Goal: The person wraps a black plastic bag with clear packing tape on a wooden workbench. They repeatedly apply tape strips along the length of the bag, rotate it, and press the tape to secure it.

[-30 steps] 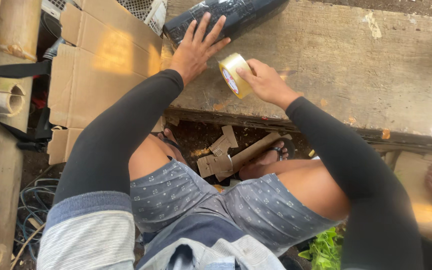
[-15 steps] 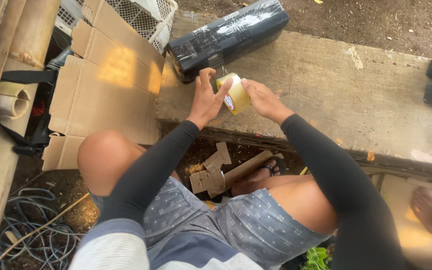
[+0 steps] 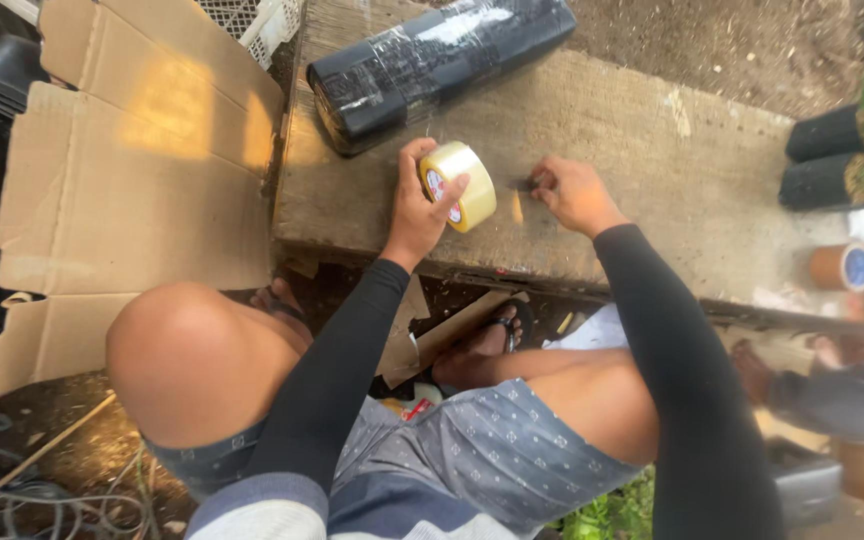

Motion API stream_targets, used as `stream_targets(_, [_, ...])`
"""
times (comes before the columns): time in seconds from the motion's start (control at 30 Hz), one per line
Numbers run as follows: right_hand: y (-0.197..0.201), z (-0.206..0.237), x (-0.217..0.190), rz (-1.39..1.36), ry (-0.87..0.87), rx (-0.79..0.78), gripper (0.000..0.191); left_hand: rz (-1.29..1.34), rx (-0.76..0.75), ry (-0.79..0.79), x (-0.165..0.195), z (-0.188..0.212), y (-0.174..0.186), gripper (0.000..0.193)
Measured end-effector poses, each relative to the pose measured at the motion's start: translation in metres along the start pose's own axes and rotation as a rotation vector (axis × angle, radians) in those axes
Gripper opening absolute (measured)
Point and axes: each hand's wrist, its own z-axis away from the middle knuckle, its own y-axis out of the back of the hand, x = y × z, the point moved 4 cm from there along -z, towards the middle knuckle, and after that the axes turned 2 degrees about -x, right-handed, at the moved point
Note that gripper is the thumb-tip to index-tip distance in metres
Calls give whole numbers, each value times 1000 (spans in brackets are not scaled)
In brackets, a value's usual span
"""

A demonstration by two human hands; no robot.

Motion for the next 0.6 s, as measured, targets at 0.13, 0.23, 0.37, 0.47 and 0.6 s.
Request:
stream_targets(0.13, [-5, -24, -16, 31, 42, -12, 17, 28, 53, -41, 4, -7, 21, 58])
stream_targets(0.23, [-3, -40, -28, -43, -110, -50, 24, -2, 121, -64, 8, -13, 40, 59])
stream_targets(0.37, [8, -65, -78, -48, -21, -21, 15, -45, 135, -103, 11, -27, 71, 64])
stream_targets(0.47, [30, -90, -127, -132, 16, 201, 18, -87, 156, -159, 17, -38, 96, 67])
stream_targets(0.6, [57, -117, -210, 293, 498, 353, 15, -50, 142, -118, 24, -51, 110, 72])
